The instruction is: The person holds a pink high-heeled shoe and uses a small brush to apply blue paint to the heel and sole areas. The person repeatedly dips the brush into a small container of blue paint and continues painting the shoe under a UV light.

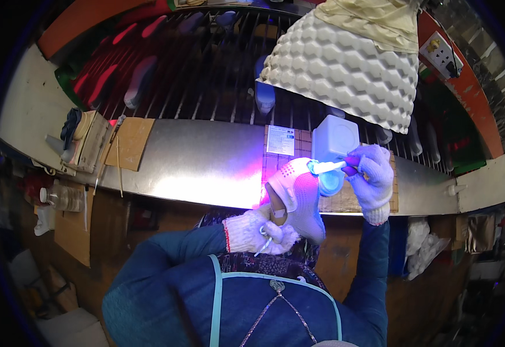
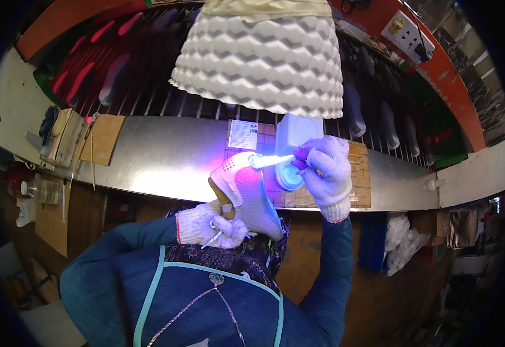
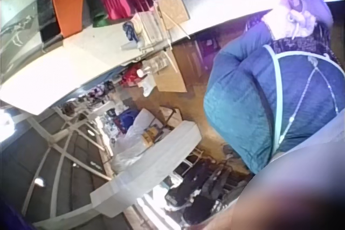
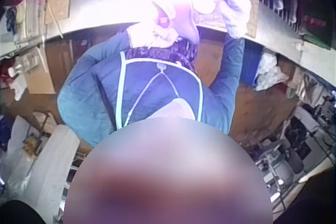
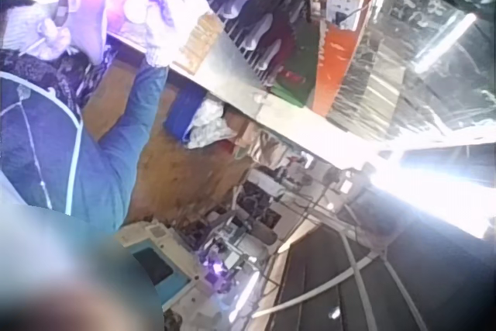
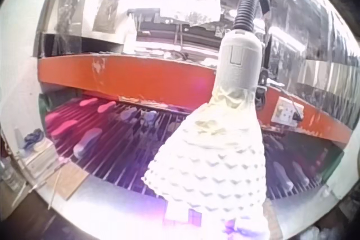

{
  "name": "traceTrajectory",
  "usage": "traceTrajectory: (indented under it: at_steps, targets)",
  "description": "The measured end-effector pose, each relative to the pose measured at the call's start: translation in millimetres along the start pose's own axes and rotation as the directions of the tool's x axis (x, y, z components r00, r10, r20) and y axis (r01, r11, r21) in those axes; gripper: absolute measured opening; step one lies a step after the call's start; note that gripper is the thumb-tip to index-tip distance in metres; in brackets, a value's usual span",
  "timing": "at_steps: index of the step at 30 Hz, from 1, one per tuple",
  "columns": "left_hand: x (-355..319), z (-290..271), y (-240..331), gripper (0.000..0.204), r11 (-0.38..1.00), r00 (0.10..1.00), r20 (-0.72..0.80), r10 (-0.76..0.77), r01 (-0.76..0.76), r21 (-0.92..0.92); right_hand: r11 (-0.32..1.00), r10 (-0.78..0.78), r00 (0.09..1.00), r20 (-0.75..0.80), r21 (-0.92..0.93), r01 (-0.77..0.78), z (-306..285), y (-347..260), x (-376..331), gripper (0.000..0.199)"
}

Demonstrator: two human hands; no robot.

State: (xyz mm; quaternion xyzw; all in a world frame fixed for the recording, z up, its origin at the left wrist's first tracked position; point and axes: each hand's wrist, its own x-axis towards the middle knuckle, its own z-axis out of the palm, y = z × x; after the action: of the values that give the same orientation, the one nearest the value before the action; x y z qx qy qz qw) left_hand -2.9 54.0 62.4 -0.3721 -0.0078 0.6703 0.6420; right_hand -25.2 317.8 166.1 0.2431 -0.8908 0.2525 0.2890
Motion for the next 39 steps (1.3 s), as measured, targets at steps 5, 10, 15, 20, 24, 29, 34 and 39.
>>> traceTrajectory:
  at_steps: [5, 10, 15, 20, 24, 29, 34, 39]
  targets:
    - [6, -10, 3, 0.062, 0.991, 0.987, 0.126, -0.1, 0.11, -0.071, 0.975, 0.167, 0.979, 0.115, 0.131, -0.181, 4, 7, -5, 0.018]
    - [14, -21, 7, 0.066, 0.97, 0.968, 0.194, -0.16, 0.19, -0.149, 0.928, 0.258, 0.954, 0.15, 0.235, -0.288, 15, 15, -17, 0.017]
    - [26, -35, 11, 0.076, 0.872, 0.849, 0.397, -0.35, 0.45, -0.192, 0.832, 0.362, 0.924, 0.125, 0.403, -0.381, 38, 24, -43, 0.017]
    - [31, -42, 12, 0.076, 0.96, 0.945, 0.273, -0.183, 0.231, -0.156, 0.897, 0.323, 0.94, 0.106, 0.281, -0.34, 28, 19, -46, 0.016]
    - [31, -38, 9, 0.071, 0.979, 0.952, 0.282, -0.118, 0.159, -0.126, 0.979, 0.203, 0.973, 0.112, 0.015, -0.206, 3, 3, -26, 0.017]
    - [31, -34, 6, 0.067, 0.983, 0.934, 0.339, -0.117, 0.158, -0.094, 0.977, 0.046, 0.988, 0.146, -0.212, -0.014, -16, -16, -2, 0.016]
    - [29, -33, 6, 0.068, 0.971, 0.926, 0.334, -0.174, 0.218, -0.098, 0.975, 0.077, 0.988, 0.132, -0.218, -0.046, -12, -18, -8, 0.014]
    - [27, -31, 7, 0.077, 0.921, 0.892, 0.361, -0.272, 0.35, -0.17, 0.928, 0.361, 0.926, 0.106, 0.057, -0.369, 11, -11, -40, 0.01]
